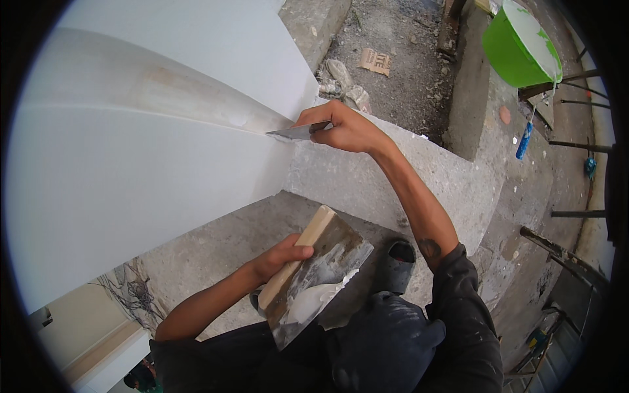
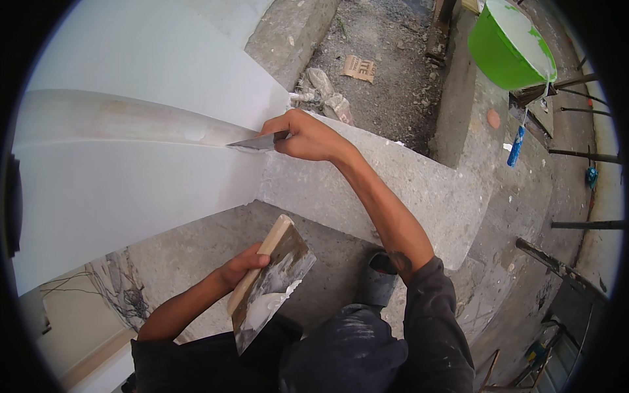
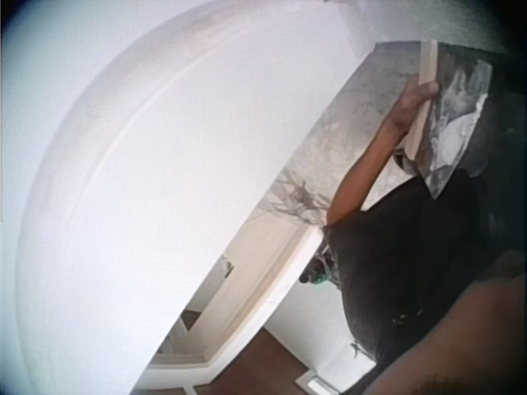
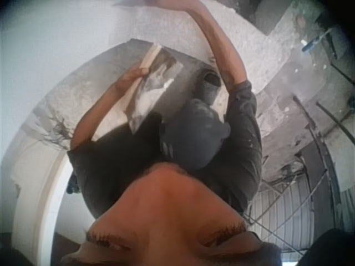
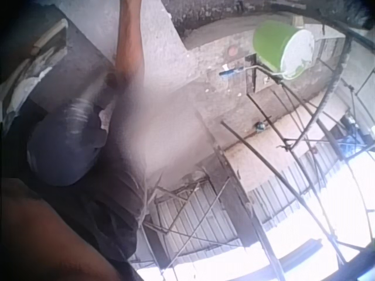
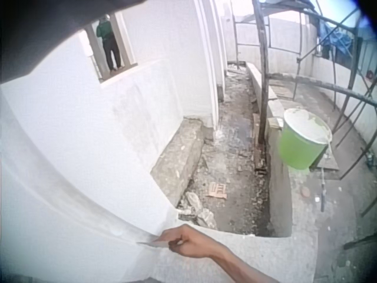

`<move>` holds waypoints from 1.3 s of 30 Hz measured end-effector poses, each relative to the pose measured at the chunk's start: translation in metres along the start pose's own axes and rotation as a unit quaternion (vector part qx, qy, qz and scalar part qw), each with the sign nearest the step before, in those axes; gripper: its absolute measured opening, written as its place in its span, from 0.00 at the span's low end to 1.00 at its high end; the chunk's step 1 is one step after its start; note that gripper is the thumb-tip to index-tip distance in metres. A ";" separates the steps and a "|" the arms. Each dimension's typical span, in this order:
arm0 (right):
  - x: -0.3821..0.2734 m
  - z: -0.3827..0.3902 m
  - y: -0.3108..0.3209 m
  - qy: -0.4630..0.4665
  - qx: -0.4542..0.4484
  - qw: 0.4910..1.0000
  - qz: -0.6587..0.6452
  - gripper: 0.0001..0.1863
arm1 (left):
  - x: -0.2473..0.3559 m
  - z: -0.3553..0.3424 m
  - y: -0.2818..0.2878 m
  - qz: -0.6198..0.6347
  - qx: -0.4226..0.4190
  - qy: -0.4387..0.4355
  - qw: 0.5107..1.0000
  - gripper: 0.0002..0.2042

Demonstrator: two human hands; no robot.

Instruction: The person applies white plaster to a wall corner using a small trowel and a hawk, smoothing the surface repeatedly. They then walk into a room where another person is sweeping and briefly scoop more plaster from a bag before returning to the wall.

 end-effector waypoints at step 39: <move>-0.044 0.197 -0.054 0.258 0.259 0.878 0.309 0.16 | 0.031 -0.023 -0.025 0.153 0.155 -0.134 0.967 0.23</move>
Point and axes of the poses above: each hand's wrist, its own z-axis away from the middle knuckle, its own y-axis out of the back of the hand, x = y × z, the point moved 5 cm from there along -z, towards the middle knuckle, and after that the axes turned 14 degrees about -y, right-handed, at the moved point
